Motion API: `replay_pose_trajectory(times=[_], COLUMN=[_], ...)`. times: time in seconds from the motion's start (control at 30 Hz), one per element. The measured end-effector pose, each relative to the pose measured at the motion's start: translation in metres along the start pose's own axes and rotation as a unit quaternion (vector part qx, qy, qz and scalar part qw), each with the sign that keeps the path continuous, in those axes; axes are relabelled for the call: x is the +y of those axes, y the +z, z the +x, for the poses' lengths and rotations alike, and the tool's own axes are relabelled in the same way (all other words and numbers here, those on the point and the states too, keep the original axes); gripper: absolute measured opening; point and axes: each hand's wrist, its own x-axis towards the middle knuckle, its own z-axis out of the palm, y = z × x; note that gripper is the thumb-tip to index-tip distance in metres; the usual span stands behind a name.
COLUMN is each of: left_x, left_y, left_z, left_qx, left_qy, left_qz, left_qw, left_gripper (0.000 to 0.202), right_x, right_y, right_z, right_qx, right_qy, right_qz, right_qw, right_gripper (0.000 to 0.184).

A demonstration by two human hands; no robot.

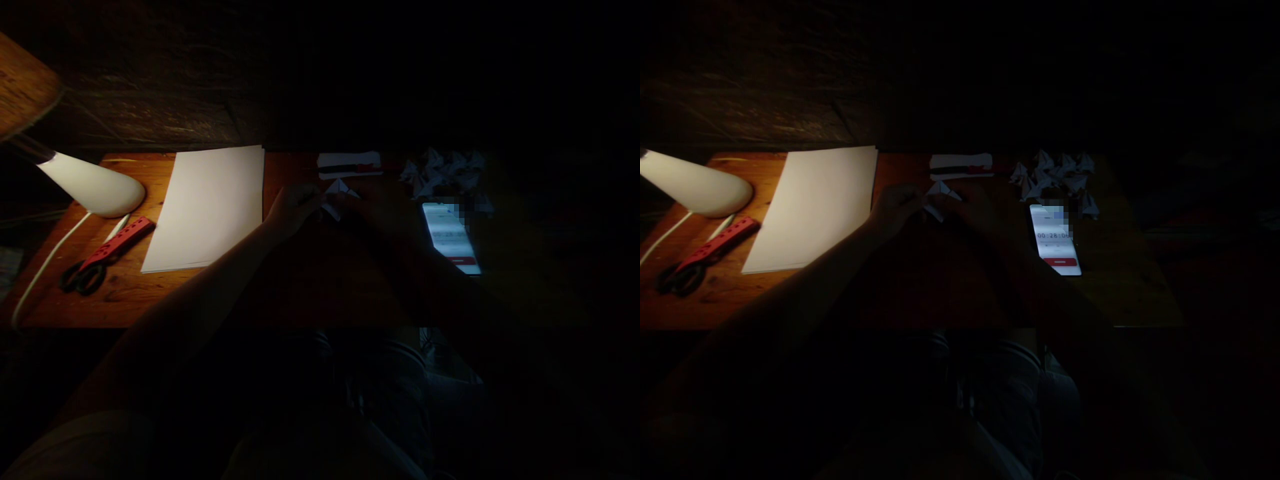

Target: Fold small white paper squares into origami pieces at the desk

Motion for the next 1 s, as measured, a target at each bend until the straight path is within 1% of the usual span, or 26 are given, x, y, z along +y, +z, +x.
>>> replay_pose_trajectory(times=[0.13, 0.33, 0.47, 0.6, 0.8, 0.9, 1.0], left_x=[-0.001, -0.001, -0.001, -0.001, -0.002, -0.002, -0.003], left_y=[0.001, 0.001, 0.001, 0.001, 0.0, -0.001, -0.002], left_z=[0.001, 0.001, 0.001, 0.002, 0.004, 0.004, 0.004], left_qx=[0.0, 0.003, -0.012, -0.004, -0.008, -0.014, -0.01], left_qy=[-0.004, 0.003, 0.014, 0.025, 0.035, 0.035, 0.024], left_qz=[-0.006, -0.015, -0.013, 0.001, 0.01, 0.0, -0.002], left_qw=[1.0, 1.0, 1.0, 1.0, 0.999, 0.999, 1.0], left_gripper=[0.031, 0.028, 0.027, 0.019, 0.019, 0.021, 0.023], right_x=[0.001, 0.004, 0.013, 0.023, 0.034, 0.036, 0.034], right_y=[0.0, 0.003, 0.01, 0.019, 0.024, 0.025, 0.025], right_z=[0.001, 0.003, 0.005, 0.008, 0.011, 0.011, 0.011], right_qx=[-0.007, 0.001, 0.013, 0.011, -0.006, -0.011, -0.006], right_qy=[-0.001, -0.004, 0.002, 0.0, 0.004, 0.001, -0.003], right_qz=[-0.009, -0.011, -0.003, 0.014, 0.032, 0.033, 0.031], right_qw=[1.0, 1.0, 1.0, 1.0, 0.999, 0.999, 1.0], right_gripper=[0.034, 0.035, 0.028, 0.022, 0.022, 0.024, 0.022])
